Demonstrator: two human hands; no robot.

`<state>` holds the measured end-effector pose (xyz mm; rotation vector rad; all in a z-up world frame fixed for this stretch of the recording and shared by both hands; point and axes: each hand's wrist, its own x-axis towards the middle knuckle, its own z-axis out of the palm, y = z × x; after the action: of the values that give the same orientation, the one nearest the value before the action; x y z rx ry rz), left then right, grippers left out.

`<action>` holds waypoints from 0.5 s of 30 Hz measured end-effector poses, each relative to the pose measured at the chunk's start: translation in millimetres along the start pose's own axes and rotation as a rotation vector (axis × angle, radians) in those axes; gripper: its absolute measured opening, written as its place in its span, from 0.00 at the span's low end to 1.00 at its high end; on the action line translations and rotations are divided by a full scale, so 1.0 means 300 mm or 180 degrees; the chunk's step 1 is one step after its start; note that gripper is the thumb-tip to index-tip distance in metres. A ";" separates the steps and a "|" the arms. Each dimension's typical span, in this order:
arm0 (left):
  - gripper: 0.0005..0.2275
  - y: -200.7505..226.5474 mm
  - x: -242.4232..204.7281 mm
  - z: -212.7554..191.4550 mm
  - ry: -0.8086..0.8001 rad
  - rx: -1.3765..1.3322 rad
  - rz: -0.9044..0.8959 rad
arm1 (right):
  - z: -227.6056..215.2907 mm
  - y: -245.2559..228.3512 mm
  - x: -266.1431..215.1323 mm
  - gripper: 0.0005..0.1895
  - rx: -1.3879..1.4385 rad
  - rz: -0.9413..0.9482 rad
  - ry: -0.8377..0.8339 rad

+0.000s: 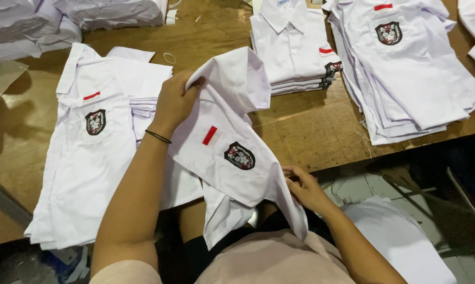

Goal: The person folds white shirts on a wooden table, smoothing the fabric by hand and organizing them into stacks.

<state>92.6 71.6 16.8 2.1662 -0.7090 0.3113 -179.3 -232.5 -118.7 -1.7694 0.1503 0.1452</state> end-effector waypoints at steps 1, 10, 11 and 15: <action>0.06 0.030 -0.004 -0.022 0.0005 0.0010 -0.0021 | 0.010 0.006 0.018 0.20 0.0002 0.0005 -0.0023; 0.08 0.256 -0.056 -0.224 0.0340 -0.0603 0.0729 | 0.040 -0.058 0.116 0.15 -0.0540 -0.1294 -0.0519; 0.07 0.256 -0.063 -0.250 0.0466 -0.0563 0.0734 | 0.025 -0.074 0.106 0.11 -0.0617 -0.1075 -0.0283; 0.10 0.272 -0.100 -0.349 0.0722 -0.0311 0.0620 | -0.086 -0.177 0.074 0.21 -0.0782 -0.1825 0.0574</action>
<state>22.3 122.5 121.9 1.9352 -0.7886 0.6018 -147.4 -247.7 -66.2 -1.9990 -0.2578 -0.4266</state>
